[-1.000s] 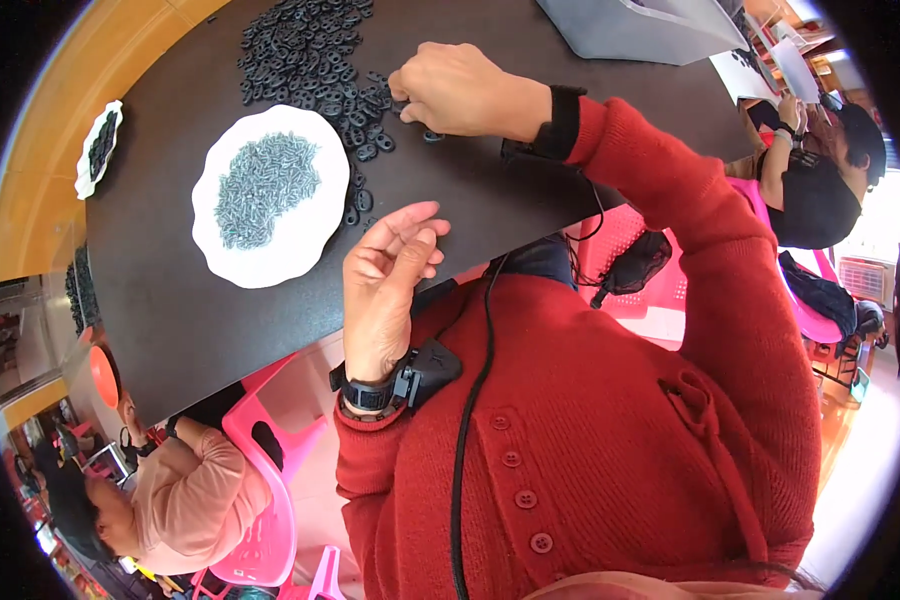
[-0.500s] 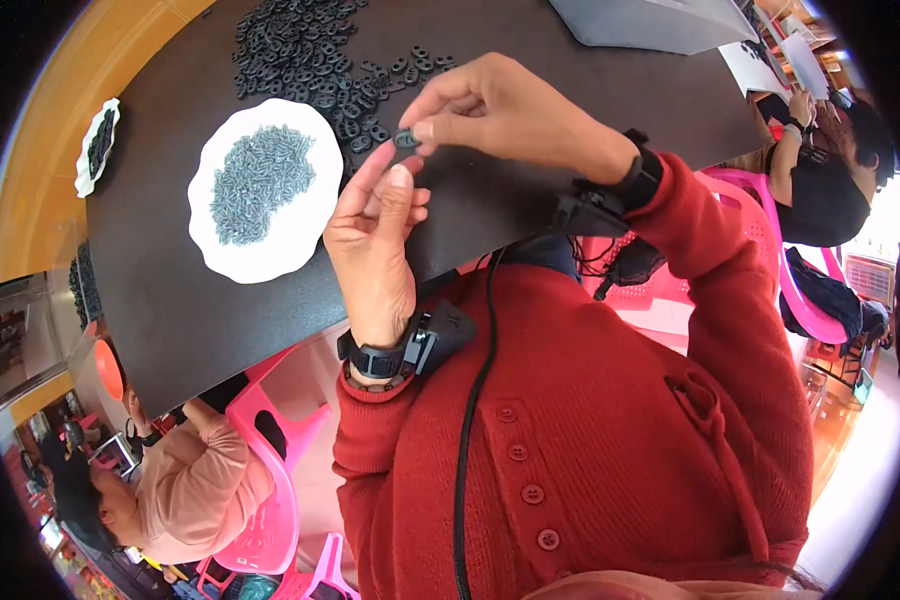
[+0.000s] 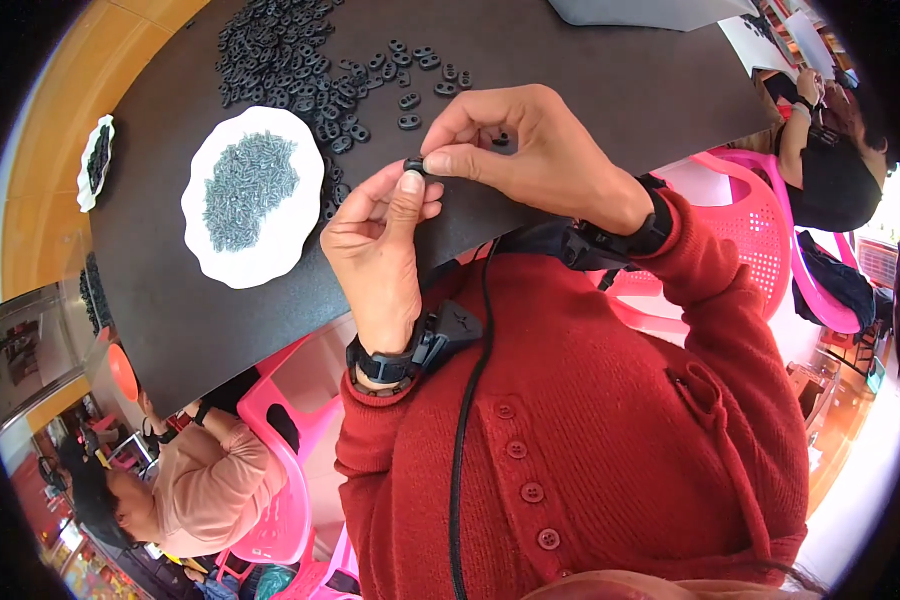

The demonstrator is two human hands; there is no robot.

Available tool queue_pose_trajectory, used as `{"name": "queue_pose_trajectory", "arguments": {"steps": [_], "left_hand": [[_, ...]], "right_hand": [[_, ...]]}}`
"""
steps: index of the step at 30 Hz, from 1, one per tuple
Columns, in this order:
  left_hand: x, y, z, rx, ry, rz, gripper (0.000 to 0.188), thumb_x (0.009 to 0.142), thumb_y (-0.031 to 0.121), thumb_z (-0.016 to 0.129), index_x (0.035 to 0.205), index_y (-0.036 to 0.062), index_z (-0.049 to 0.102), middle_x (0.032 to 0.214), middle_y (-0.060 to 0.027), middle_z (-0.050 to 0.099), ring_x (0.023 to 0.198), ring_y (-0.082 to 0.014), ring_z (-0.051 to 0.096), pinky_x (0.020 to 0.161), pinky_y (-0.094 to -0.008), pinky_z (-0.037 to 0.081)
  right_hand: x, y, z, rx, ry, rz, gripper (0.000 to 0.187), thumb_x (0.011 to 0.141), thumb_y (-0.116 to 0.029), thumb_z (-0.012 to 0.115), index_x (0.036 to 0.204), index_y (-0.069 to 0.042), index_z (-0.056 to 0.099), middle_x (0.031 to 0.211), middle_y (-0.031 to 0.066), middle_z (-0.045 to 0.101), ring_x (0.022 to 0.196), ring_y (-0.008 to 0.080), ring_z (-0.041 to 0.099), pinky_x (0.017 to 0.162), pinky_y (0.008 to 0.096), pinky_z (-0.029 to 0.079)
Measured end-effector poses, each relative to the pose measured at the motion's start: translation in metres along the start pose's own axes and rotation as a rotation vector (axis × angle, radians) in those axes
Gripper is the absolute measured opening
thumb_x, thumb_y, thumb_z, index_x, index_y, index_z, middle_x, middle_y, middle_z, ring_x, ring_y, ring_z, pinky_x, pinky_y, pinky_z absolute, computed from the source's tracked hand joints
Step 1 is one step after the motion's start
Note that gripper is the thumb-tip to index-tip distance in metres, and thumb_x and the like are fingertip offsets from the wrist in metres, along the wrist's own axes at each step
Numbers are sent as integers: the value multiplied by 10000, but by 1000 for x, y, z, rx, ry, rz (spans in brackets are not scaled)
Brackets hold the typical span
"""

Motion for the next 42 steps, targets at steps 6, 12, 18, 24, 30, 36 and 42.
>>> {"name": "queue_pose_trajectory", "arguments": {"steps": [6, 12, 18, 24, 30, 36, 42], "left_hand": [[-10, 4, 15, 154, -17, 48, 199, 1065, 62, 798, 1220, -62, 790, 937, -94, 831, 833, -115, 777, 789, -249, 621], [-9, 1, 19, 213, -28, 77, 158, 1076, 40, 774, 1198, -60, 769, 943, -95, 823, 826, -115, 770, 782, -252, 621], [-6, -6, 24, 192, -65, 87, 109, 1101, 5, 718, 1200, -41, 708, 986, -93, 813, 868, -123, 774, 821, -256, 617], [1, -3, 19, 181, -41, 109, 101, 1113, 11, 702, 1199, -42, 697, 980, -88, 809, 872, -121, 769, 836, -256, 610], [0, -6, 22, 233, -66, 105, 162, 1126, 80, 710, 1212, -57, 708, 1019, -98, 801, 872, -145, 760, 849, -282, 615], [-3, -3, 30, 258, -70, 117, 98, 1109, 6, 709, 1190, -47, 700, 983, -69, 788, 876, -99, 739, 838, -240, 590], [-8, -3, 32, 295, -81, 169, 140, 1117, 60, 720, 1190, -59, 706, 1041, -85, 781, 884, -130, 737, 849, -267, 595]], "right_hand": [[-8, 3, -6, -72, 55, -61, 122, 1027, -122, 811, 1049, -12, 763, 898, 25, 724, 840, 98, 641, 779, 299, 523], [-6, 11, -2, -85, -3, -34, 112, 1057, -101, 730, 1027, -6, 679, 905, 71, 660, 849, 176, 624, 803, 345, 518], [-11, 14, 7, -302, 93, -200, 80, 1095, -69, 611, 1049, -4, 598, 915, 152, 627, 826, 322, 587, 794, 409, 503], [-13, 23, 3, -143, 138, -135, 126, 1143, -106, 570, 1082, 3, 590, 916, 150, 620, 817, 312, 575, 787, 400, 498], [-12, 29, 0, 20, 75, 25, 188, 1131, -182, 673, 1101, 4, 664, 930, 67, 673, 855, 144, 601, 821, 342, 528], [-14, 19, -5, -70, 72, -64, 133, 1080, -132, 734, 1059, -8, 690, 932, 52, 677, 869, 161, 637, 839, 350, 547], [-14, 22, -4, -98, 17, -25, 130, 1094, -109, 687, 1031, -1, 648, 917, 86, 637, 844, 194, 598, 813, 362, 523]]}}
Point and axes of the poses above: each hand's wrist, its own x-axis towards the middle knuckle, its own z-axis out of the palm, y = z × x, the point moved 9 cm from there along x, towards the middle knuckle
